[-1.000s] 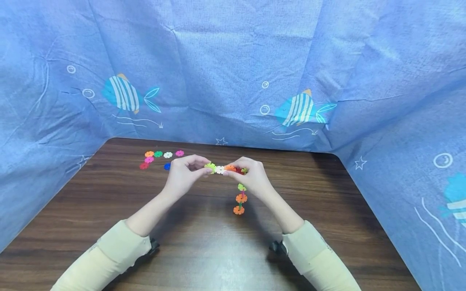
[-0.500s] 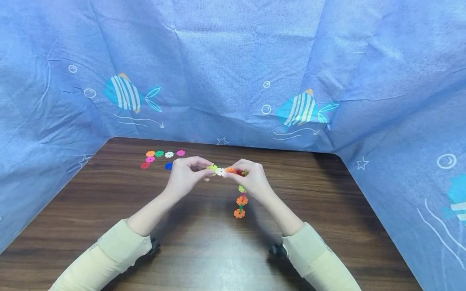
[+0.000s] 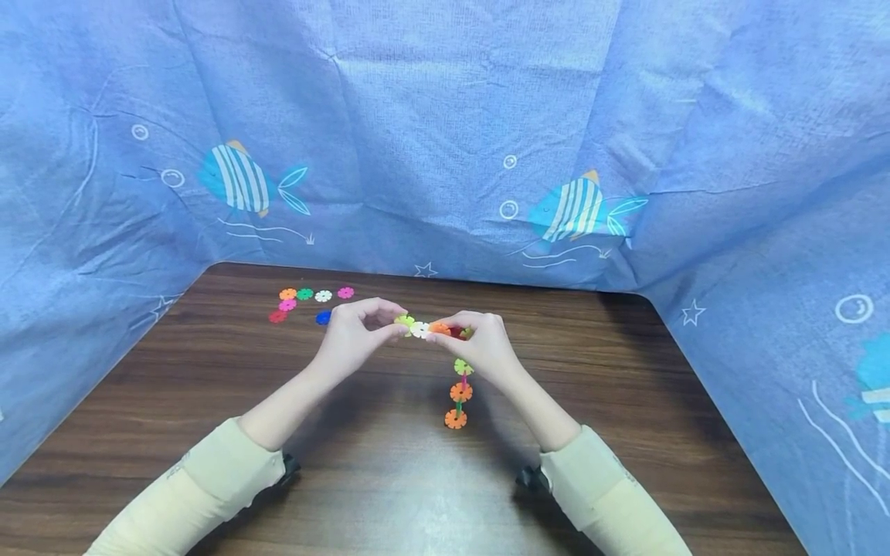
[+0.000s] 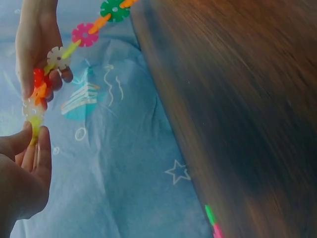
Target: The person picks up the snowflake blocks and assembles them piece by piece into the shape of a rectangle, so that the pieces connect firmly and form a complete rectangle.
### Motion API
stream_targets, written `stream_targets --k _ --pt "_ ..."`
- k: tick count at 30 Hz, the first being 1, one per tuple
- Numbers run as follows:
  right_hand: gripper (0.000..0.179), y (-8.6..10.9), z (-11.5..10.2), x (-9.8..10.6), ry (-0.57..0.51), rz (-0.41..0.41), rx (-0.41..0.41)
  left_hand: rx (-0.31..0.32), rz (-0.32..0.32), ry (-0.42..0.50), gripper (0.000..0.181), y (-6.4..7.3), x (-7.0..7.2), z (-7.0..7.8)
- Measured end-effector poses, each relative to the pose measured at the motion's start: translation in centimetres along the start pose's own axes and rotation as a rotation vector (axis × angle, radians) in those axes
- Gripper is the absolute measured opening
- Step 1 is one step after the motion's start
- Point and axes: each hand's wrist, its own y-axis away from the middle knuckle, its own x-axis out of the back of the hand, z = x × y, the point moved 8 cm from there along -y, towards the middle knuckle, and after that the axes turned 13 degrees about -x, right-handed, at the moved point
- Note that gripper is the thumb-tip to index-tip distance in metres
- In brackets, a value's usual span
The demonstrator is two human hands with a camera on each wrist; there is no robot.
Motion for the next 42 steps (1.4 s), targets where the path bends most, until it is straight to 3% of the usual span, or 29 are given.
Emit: stream_targets --k 6,13,19,23,27,34,39,42 --pt "0.022 -0.2 1.2 0.2 -0.081 -0.019 -0.060 -0.016 -0.003 -0.036 0.019 -0.1 1.6 -0.7" --pt "0.018 -0.3 2.1 0.6 -0.163 -0.037 -0.098 -0.015 -0.011 -0.244 0.018 -0.5 4.5 -2.4" --pt "0.017 -0.4 2.3 1.0 -0.234 -0.046 -0.092 0.021 -0.081 -0.344 0.018 -0.8 6.8 -5.1" --pt "0.018 -0.4 2.5 1.3 -0.267 -0.060 -0.083 0.079 -0.128 -0.403 0.020 -0.9 8.4 -7.4" --pt "0.018 -0.3 3.1 1.3 -0.290 -0.078 -0.124 0.148 -0.178 -0.449 0.021 -0.6 9.7 -9.8" --pt "0.017 0.7 2.7 1.8 -0.264 -0.092 -0.254 0.160 -0.266 -0.483 0.022 -0.2 10.6 -12.7" --pt "0.017 1.3 1.9 1.8 -0.258 -0.125 -0.243 0.182 -0.357 -0.487 0.028 0.5 10.4 -14.6" --pt "0.018 0.9 3.6 1.4 -0.263 -0.136 -0.249 0.210 -0.402 -0.476 0.030 0.9 10.3 -15.9"
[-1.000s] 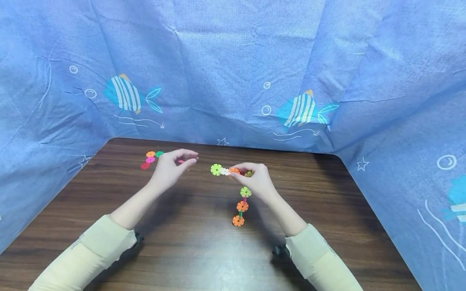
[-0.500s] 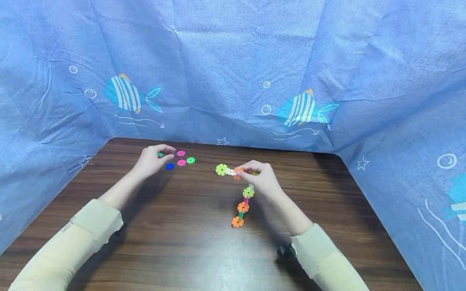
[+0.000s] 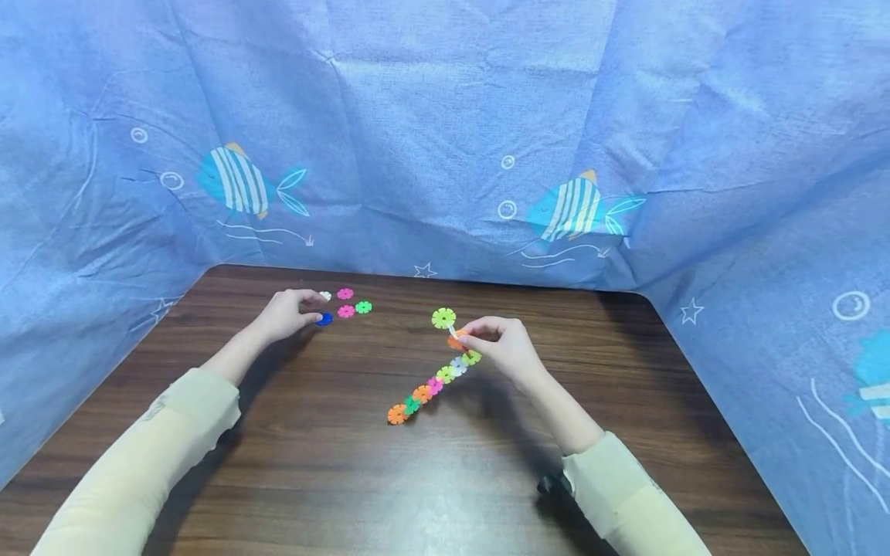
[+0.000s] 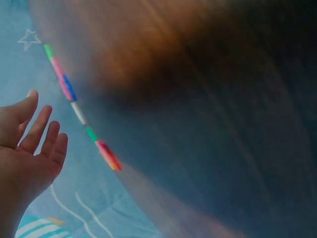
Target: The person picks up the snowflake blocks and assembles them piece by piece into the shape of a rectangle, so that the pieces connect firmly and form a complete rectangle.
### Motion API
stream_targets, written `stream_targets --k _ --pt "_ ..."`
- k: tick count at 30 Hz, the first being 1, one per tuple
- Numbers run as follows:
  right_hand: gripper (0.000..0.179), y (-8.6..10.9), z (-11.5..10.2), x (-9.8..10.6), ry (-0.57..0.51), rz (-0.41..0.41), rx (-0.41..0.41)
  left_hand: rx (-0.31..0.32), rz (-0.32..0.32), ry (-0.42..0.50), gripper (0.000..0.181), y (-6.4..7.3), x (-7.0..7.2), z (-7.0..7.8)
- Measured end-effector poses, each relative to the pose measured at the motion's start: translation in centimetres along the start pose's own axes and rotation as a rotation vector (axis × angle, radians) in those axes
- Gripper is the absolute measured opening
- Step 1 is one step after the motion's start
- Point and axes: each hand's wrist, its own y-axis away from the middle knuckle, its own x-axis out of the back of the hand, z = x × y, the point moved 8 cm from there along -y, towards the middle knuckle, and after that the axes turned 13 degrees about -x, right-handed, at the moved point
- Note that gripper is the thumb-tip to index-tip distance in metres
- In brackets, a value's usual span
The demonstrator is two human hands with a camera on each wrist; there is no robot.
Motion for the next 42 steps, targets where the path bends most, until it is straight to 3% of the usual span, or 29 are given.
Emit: stream_targets --k 5,14,21,29,35,42 --pt "0.019 -1.2 2.9 0.1 -0.025 -0.001 -0.017 0.040 -0.073 0.000 0.032 -0.1 -1.0 -1.0" --pt "0.020 -1.0 4.9 -0.3 -0.153 -0.079 -0.046 -0.053 -0.152 -0.169 0.027 -1.1 -2.3 -0.4" --pt "0.020 -1.0 5.8 -0.5 -0.074 -0.094 -0.006 -0.059 -0.159 -0.148 0.027 -1.2 -2.5 -0.7" --pt "0.051 -0.7 6.0 -0.3 0.068 -0.048 0.077 -0.009 -0.150 -0.135 0.030 -0.8 -2.2 -1.0" --pt "0.059 0.0 5.0 -0.8 0.015 -0.092 0.070 -0.022 -0.133 -0.178 0.026 -0.4 -1.5 -0.6" --pt "0.060 0.9 3.1 -1.4 0.007 -0.109 0.058 -0.018 -0.109 -0.144 0.014 -0.2 -1.4 -0.4"
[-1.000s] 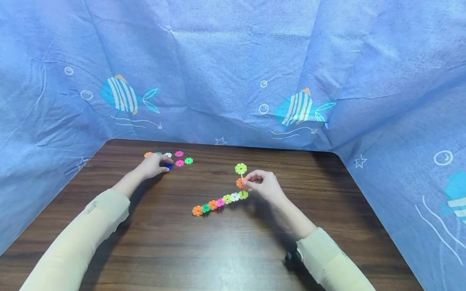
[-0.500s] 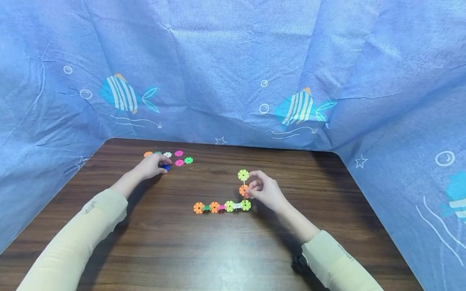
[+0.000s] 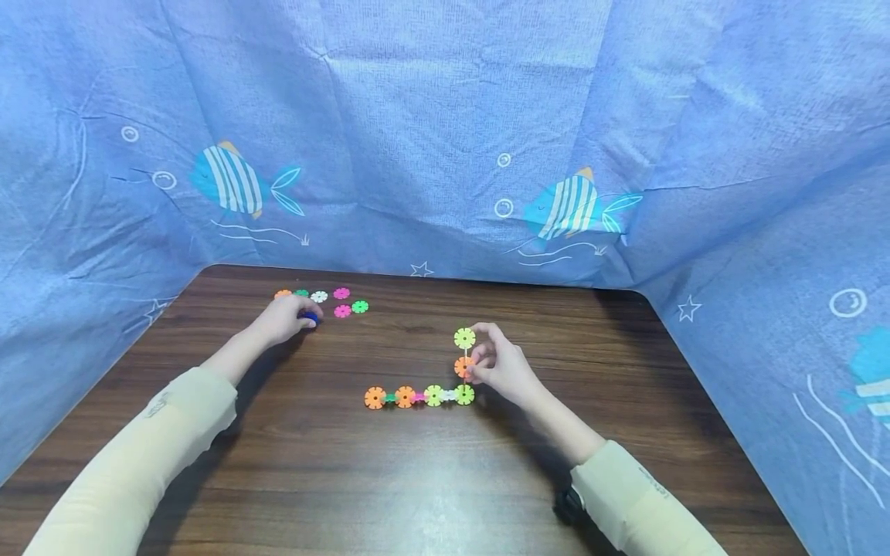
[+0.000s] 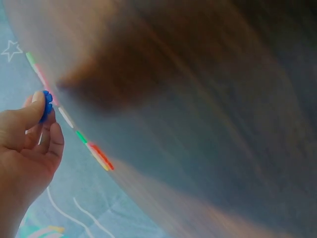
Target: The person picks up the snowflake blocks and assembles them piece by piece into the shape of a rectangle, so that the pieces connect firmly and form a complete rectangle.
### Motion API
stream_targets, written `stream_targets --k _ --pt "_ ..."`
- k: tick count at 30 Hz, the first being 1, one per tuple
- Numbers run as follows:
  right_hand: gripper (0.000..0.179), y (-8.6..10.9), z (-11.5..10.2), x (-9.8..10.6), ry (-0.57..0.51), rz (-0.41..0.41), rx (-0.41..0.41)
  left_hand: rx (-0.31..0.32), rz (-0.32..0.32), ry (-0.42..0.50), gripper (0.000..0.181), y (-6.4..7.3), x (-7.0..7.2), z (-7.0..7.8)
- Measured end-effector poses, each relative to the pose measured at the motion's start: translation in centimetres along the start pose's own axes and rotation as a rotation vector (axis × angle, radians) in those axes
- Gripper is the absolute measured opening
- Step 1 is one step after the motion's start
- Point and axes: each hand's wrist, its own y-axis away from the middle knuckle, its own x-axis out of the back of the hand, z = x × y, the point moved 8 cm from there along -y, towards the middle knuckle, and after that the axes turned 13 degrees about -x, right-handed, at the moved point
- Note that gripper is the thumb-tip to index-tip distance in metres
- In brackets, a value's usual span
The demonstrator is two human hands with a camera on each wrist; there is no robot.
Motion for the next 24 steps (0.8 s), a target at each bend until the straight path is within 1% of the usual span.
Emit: stream_targets --k 4,7,10,12,15,16,18,23,24 --pt "0.059 -0.3 -0.1 -0.2 -0.014 -0.004 -0.008 0.005 0.047 0.039 0.015 0.1 0.4 0.6" --pt "0.059 -0.6 0.1 -0.3 -0.031 0.003 -0.003 0.000 0.077 0.065 0.015 0.2 0.7 1.4" --pt "0.060 -1.2 0.9 -0.4 -0.042 0.016 0.001 -0.003 0.098 0.084 0.015 0.2 1.0 2.4" --pt "0.061 -1.6 1.5 -0.3 -0.037 0.029 0.004 -0.005 0.112 0.097 0.016 0.2 1.3 3.1" --pt "0.060 -2.1 2.3 -0.3 -0.001 0.054 0.004 -0.006 0.141 0.144 0.016 0.2 1.6 4.3" --pt "0.059 -2.1 2.4 -0.3 0.010 0.062 0.004 -0.010 0.152 0.158 0.016 0.2 1.8 4.7" --pt "0.056 -1.8 1.7 -0.4 0.031 0.067 0.003 -0.014 0.175 0.192 0.015 0.3 2.0 5.6" --pt "0.045 -1.8 1.7 -0.3 0.052 0.077 0.006 -0.028 0.209 0.233 0.014 0.4 2.3 7.7" --pt "0.043 -1.9 1.9 -0.2 0.056 0.079 0.013 -0.034 0.214 0.239 0.014 0.4 2.3 8.1"
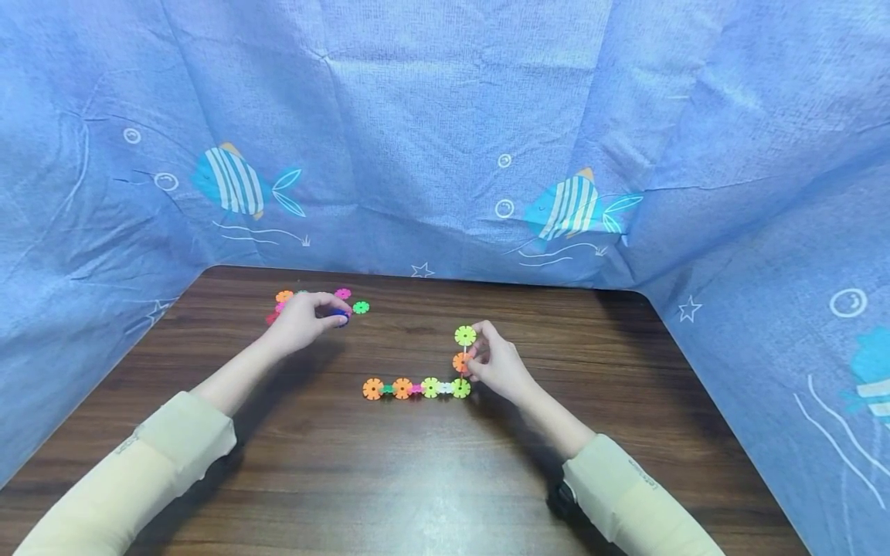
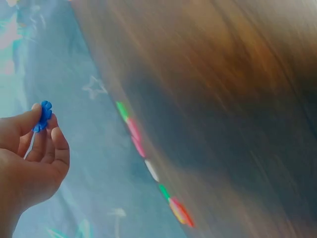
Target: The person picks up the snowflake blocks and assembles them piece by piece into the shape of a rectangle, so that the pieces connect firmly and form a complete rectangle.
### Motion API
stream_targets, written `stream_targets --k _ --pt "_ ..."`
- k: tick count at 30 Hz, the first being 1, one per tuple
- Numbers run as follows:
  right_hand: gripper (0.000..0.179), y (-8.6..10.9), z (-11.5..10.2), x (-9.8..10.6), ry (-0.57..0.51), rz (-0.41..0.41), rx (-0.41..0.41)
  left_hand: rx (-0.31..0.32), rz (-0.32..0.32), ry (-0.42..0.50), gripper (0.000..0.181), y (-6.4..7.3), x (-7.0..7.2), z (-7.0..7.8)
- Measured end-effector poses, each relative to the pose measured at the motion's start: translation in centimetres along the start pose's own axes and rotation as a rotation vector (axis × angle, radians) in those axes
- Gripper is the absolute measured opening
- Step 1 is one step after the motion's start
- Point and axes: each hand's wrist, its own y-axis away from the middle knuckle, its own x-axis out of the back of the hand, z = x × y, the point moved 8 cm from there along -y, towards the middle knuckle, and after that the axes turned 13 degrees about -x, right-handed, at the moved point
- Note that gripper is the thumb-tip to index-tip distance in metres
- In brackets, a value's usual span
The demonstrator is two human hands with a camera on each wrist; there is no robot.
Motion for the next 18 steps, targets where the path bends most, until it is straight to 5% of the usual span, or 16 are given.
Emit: stream_targets --k 7,18 --pt "0.040 0.0 0.5 0.2 0.020 0.006 0.040 -0.071 0.044 0.067 0.011 0.1 -0.5 3.5" --pt "0.061 1.0 -1.4 -0.1 0.021 -0.008 0.094 -0.063 0.024 0.208 0.012 0.6 -3.0 6.9"
